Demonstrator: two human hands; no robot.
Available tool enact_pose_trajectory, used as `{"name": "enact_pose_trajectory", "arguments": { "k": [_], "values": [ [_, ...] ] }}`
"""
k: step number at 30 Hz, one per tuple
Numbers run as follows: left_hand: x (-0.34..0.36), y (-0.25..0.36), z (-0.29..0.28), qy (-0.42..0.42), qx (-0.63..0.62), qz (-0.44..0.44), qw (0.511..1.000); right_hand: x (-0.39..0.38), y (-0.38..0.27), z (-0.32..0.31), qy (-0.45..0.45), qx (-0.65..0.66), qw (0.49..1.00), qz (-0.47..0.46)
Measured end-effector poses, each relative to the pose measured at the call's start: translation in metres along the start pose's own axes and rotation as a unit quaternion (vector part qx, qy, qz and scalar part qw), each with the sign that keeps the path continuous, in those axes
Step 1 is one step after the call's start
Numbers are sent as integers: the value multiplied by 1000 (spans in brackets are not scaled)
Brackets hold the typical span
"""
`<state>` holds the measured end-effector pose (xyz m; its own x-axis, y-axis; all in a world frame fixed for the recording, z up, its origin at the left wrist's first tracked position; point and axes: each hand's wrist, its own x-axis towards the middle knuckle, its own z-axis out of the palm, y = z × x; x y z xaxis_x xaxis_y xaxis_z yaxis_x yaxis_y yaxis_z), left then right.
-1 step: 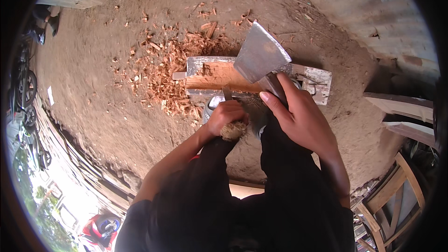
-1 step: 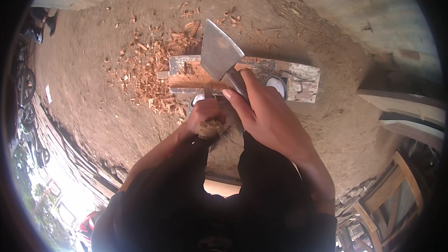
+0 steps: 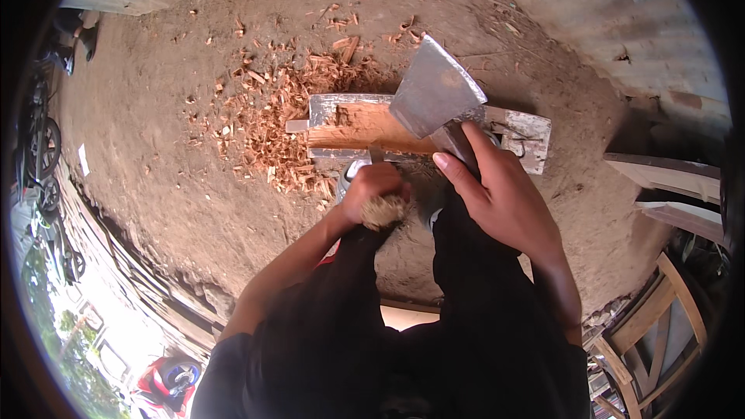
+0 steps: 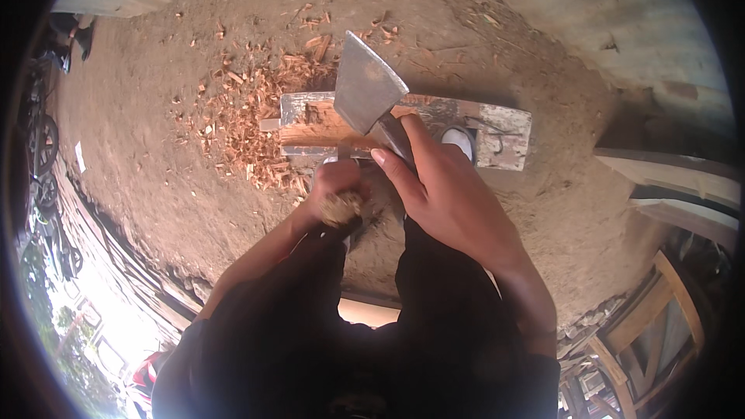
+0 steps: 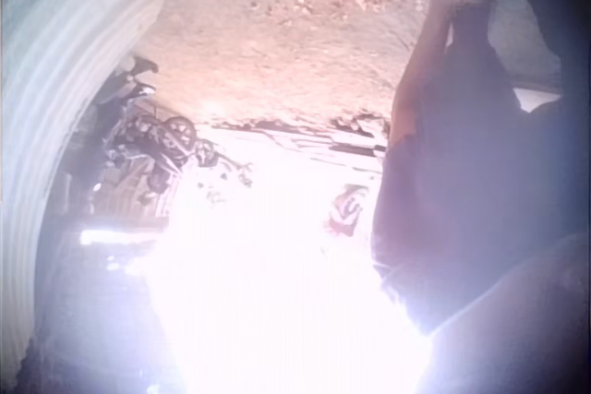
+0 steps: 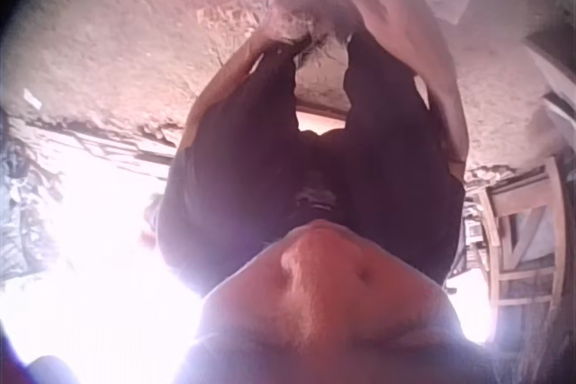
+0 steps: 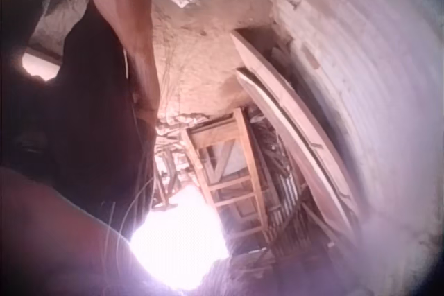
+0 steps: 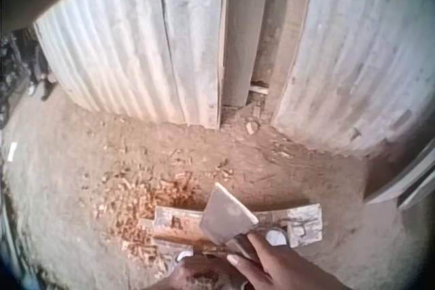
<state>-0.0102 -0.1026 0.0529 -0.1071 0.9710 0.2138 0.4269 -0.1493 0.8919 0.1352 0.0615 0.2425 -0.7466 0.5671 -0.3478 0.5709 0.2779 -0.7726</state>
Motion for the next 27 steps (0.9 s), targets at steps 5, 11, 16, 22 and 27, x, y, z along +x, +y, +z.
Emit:
{"name": "enact_pose_trajectory", "arguments": {
  "k": [5, 11, 16, 22, 27],
  "values": [
    [21, -51, -5, 180, -108, -212, 954, 4, -3, -9, -13, 55, 997, 56],
    [70, -8, -39, 179, -197, -390, 882, 13, -6, -12, -2, 70, 997, 28],
    [70, -10, -26, 215, -214, -376, 876, 17, -18, -14, -26, 67, 997, 40],
    [69, -9, -28, 187, -161, -370, 895, 21, -19, -10, -1, 53, 999, -2],
    [69, -12, -28, 141, -124, -359, 914, 24, -22, -8, 17, 68, 997, -41]
  ]
}}
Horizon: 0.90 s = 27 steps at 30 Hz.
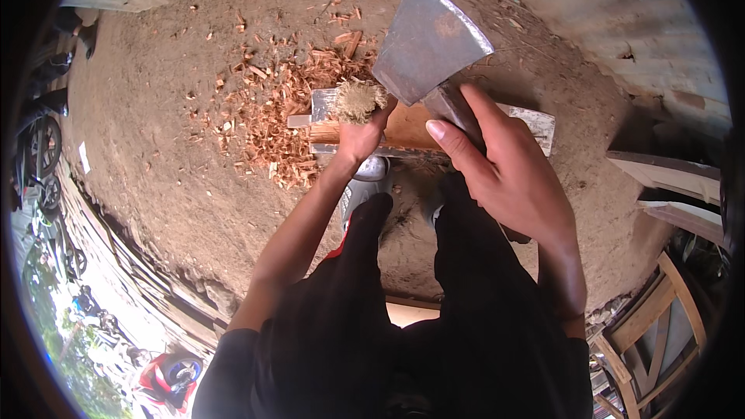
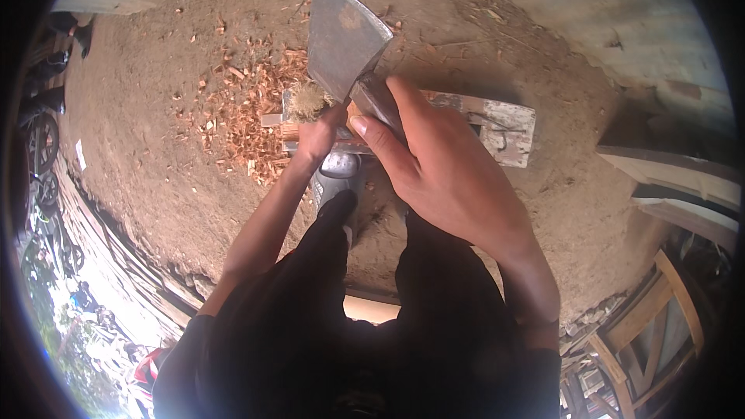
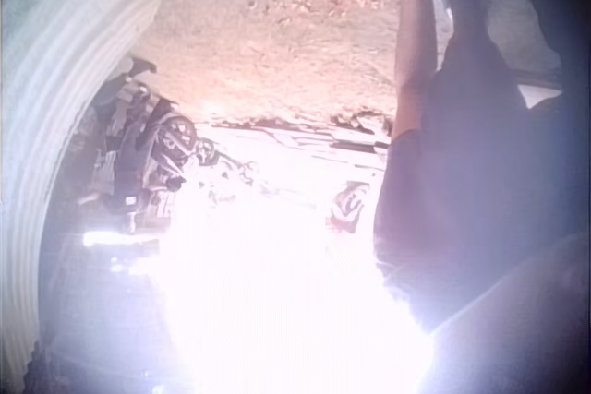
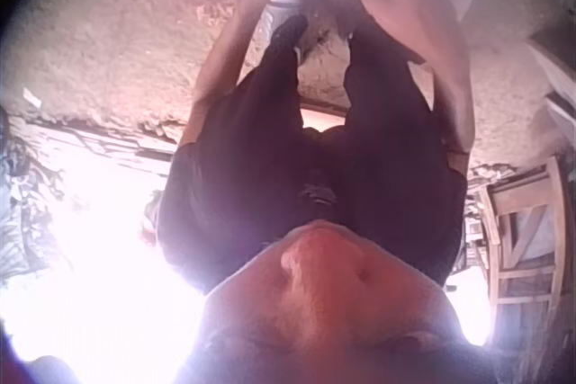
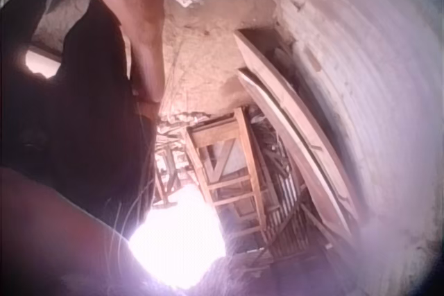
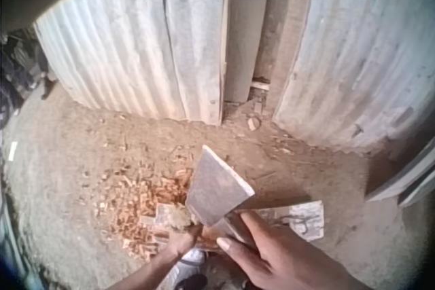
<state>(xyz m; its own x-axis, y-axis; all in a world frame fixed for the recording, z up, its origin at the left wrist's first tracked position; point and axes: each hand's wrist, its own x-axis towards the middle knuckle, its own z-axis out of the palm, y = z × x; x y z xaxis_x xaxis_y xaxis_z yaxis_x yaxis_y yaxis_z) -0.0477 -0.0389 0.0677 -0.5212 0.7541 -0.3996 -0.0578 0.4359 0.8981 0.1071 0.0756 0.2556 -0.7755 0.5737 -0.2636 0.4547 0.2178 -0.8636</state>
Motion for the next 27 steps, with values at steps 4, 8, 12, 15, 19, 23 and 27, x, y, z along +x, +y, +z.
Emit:
{"name": "enact_pose_trajectory", "arguments": {
  "k": [4, 8, 12, 15, 19, 23, 27],
  "values": [
    [2, -19, 9, 25, 19, 107, 994, 1, -7, 0, -16, -24, 999, 18],
    [10, -8, 6, -46, 48, 23, 998, 0, 4, 5, 12, -81, 996, -31],
    [12, -1, 14, -41, -4, 82, 996, 1, -7, -2, 34, -122, 990, -61],
    [11, -5, 14, -49, 4, 116, 992, 11, -41, -17, -38, -58, 997, 34],
    [13, -10, 12, -47, -10, 89, 995, 6, -29, 11, 80, -95, 991, -48],
    [9, -4, 11, -40, 6, 93, 995, 13, 6, 23, -47, -164, 985, 19],
    [2, -7, 8, -49, 19, 68, 996, 7, -11, 17, -51, -156, 986, -8]
  ]
}}
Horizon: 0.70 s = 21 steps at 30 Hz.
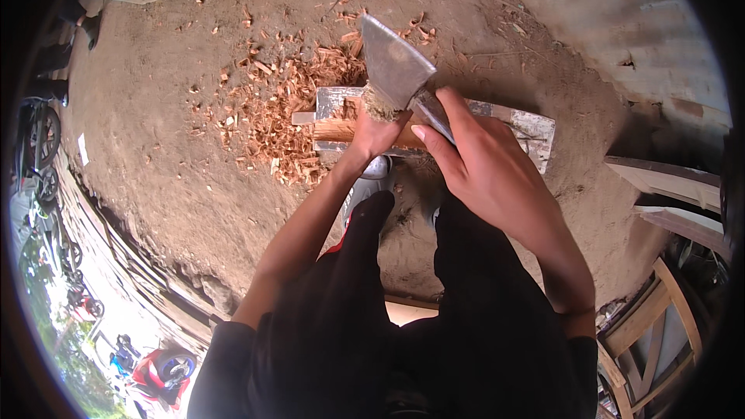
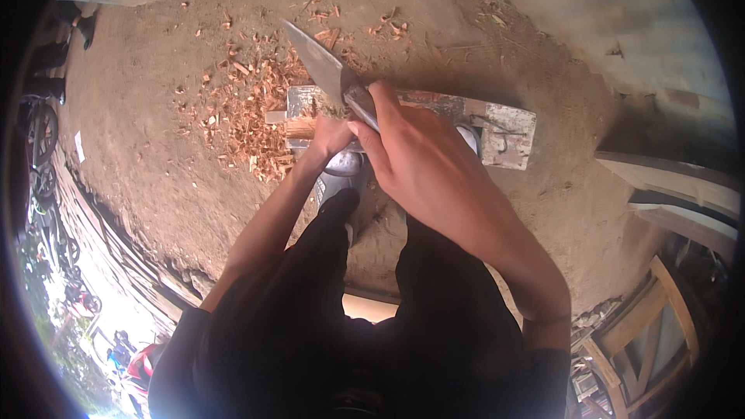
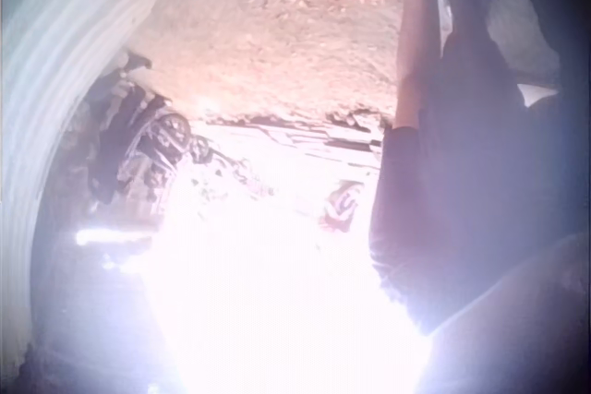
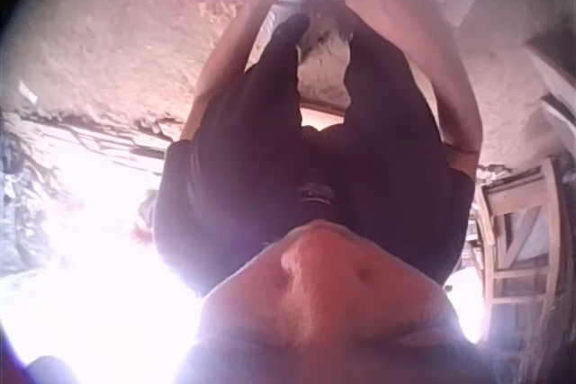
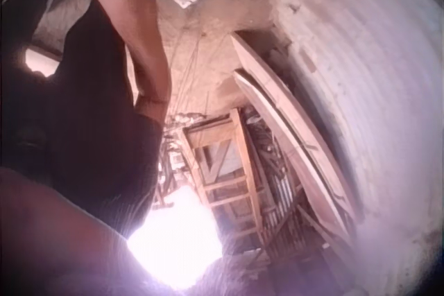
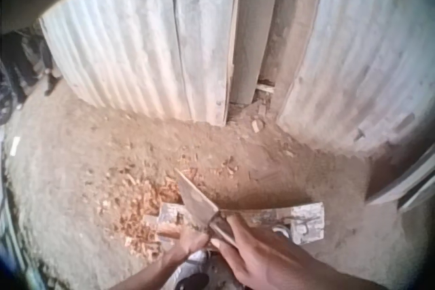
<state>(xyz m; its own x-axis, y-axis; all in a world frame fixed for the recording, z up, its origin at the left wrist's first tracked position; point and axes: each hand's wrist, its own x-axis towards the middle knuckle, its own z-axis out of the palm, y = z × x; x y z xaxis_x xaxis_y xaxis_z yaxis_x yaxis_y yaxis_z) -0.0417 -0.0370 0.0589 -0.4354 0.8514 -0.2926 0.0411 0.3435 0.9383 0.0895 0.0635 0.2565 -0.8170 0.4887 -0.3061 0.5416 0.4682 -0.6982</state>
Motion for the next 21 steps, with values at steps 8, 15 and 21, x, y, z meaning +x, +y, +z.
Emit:
{"name": "enact_pose_trajectory", "arguments": {
  "k": [8, 15, 21],
  "values": [
    [-7, -14, 3, -40, 137, 80, 987, -6, 10, -1, -74, -2, 997, 28],
    [-69, -36, 4, -196, 101, 339, 915, -27, 17, -2, -19, 80, 994, 68],
    [-64, -43, -6, -106, 111, 237, 959, -38, 30, -7, -14, 103, 990, 98]
  ]
}}
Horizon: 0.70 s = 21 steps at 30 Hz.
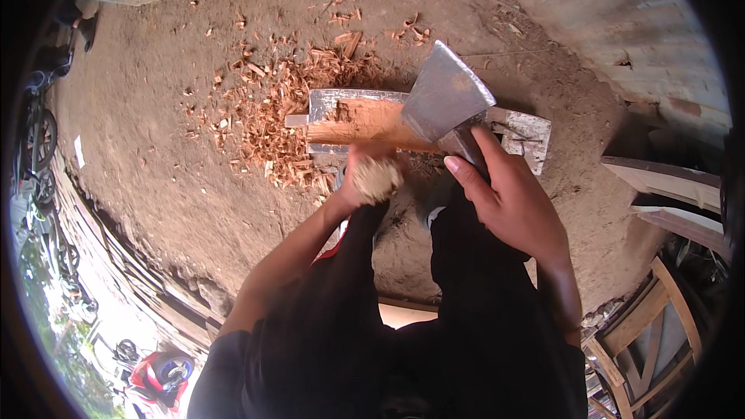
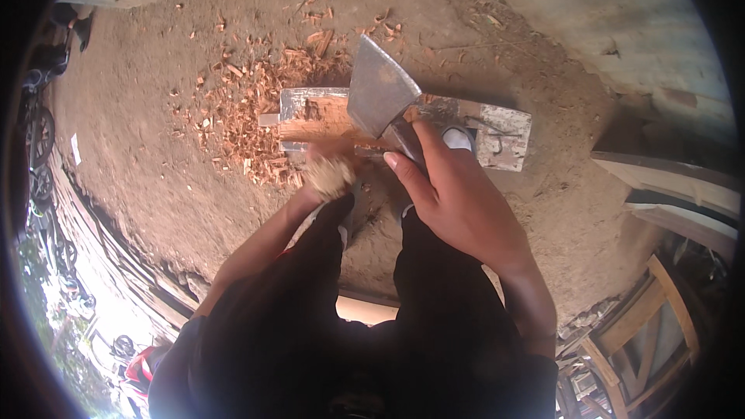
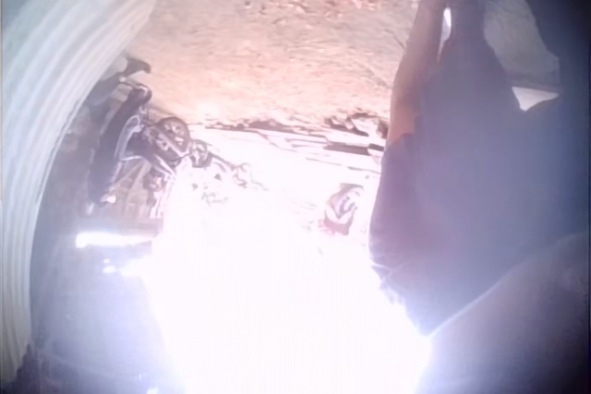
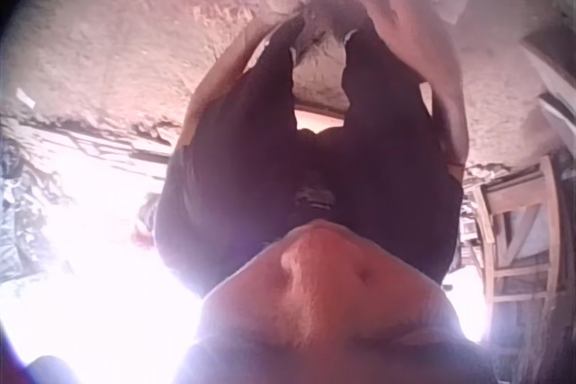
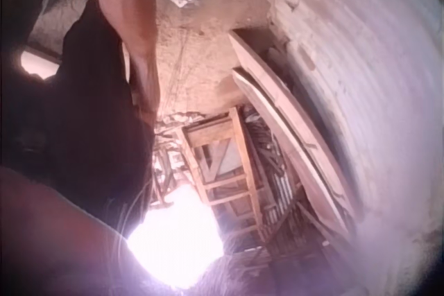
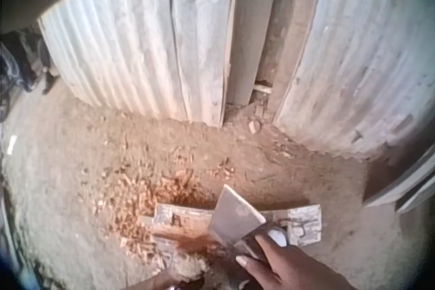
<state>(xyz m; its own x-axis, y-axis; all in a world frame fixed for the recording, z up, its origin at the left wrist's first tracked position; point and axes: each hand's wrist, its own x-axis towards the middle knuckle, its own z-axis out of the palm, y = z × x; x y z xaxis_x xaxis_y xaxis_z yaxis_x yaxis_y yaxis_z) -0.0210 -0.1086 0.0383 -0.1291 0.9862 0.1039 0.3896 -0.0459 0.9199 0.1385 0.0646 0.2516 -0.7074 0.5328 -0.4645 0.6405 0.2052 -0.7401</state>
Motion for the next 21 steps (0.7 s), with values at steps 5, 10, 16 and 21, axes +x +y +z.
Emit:
{"name": "enact_pose_trajectory", "arguments": {
  "k": [5, 10, 16, 21],
  "values": [
    [42, -2, -28, 165, -138, -312, 925, 7, -3, -10, 25, 13, 1000, 0],
    [44, -8, -39, 123, -72, -293, 945, 18, -15, -11, 25, 2, 999, -32],
    [64, 3, -34, 114, -86, -289, 946, 21, -16, -6, 54, -36, 992, -108],
    [78, 10, -27, 144, -111, -240, 954, 30, -59, -23, 69, -27, 983, -170]
  ]
}}
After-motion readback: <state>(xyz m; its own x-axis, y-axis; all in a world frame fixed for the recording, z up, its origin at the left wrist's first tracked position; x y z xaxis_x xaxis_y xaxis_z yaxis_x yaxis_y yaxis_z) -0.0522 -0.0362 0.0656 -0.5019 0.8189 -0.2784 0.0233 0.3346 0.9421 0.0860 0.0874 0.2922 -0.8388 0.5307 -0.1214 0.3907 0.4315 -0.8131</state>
